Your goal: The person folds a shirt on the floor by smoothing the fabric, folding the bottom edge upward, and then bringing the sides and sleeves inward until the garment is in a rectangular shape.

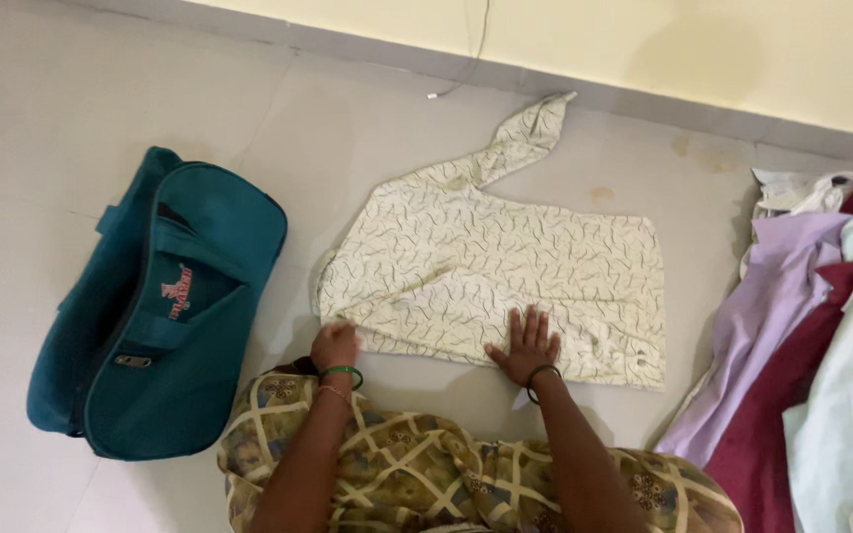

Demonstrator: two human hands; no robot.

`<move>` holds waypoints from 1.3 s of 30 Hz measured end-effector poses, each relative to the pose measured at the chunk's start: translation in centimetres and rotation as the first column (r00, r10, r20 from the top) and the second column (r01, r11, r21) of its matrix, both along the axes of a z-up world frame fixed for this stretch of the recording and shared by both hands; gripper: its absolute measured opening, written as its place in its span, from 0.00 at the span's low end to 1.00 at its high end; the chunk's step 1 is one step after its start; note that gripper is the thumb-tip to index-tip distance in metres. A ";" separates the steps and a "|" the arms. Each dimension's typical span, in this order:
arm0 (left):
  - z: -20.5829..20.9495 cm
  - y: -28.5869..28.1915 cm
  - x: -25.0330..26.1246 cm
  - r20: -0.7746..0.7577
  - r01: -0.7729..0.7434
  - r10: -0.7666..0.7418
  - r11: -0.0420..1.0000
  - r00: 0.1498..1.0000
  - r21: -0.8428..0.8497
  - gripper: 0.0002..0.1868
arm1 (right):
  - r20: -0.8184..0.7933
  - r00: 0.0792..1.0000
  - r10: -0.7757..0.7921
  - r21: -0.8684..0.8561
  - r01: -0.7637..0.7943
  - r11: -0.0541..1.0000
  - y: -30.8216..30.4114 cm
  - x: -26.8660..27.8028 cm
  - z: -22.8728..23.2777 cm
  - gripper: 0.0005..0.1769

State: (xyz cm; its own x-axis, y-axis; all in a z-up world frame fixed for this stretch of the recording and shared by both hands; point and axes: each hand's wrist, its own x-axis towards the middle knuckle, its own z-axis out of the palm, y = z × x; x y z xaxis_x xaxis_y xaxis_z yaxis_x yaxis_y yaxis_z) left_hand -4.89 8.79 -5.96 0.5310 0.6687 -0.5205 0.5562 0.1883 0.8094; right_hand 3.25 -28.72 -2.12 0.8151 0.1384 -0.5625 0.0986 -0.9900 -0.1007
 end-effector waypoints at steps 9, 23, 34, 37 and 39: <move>-0.7 -0.3 1.8 -0.065 -0.120 0.108 0.964 0.992 -0.238 0.17 | 0.015 1.000 -0.007 -0.046 0.007 0.999 0.1 -0.3 -0.4 0.62; 0.9 -1.2 2.0 0.096 -0.133 0.169 0.943 0.981 -0.304 0.11 | 0.195 0.978 -0.076 0.000 0.078 0.997 4.7 -3.2 1.6 0.56; -0.8 -0.3 2.2 0.087 -0.097 0.116 0.976 0.989 -0.193 0.03 | 0.197 0.980 -0.035 -0.095 0.054 0.994 1.1 -8.8 5.7 0.42; 0.9 -1.3 2.0 0.038 -0.063 0.052 0.920 0.998 0.386 0.07 | 0.214 0.975 -0.064 -0.128 0.093 0.987 -1.4 -10.2 6.9 0.35; 3.1 -2.4 0.3 -0.063 0.085 -0.060 0.825 0.996 0.558 0.11 | 0.212 0.977 -0.027 -0.166 0.063 0.984 -1.6 -11.8 6.9 0.28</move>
State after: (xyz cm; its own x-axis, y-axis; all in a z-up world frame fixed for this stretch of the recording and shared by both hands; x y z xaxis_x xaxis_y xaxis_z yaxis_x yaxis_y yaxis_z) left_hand -4.58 6.36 -2.86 0.5759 0.8124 -0.0907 0.5851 -0.3322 0.7398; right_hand -8.54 -30.28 4.81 0.9199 0.0153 -0.3918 0.0543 -0.9946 0.0885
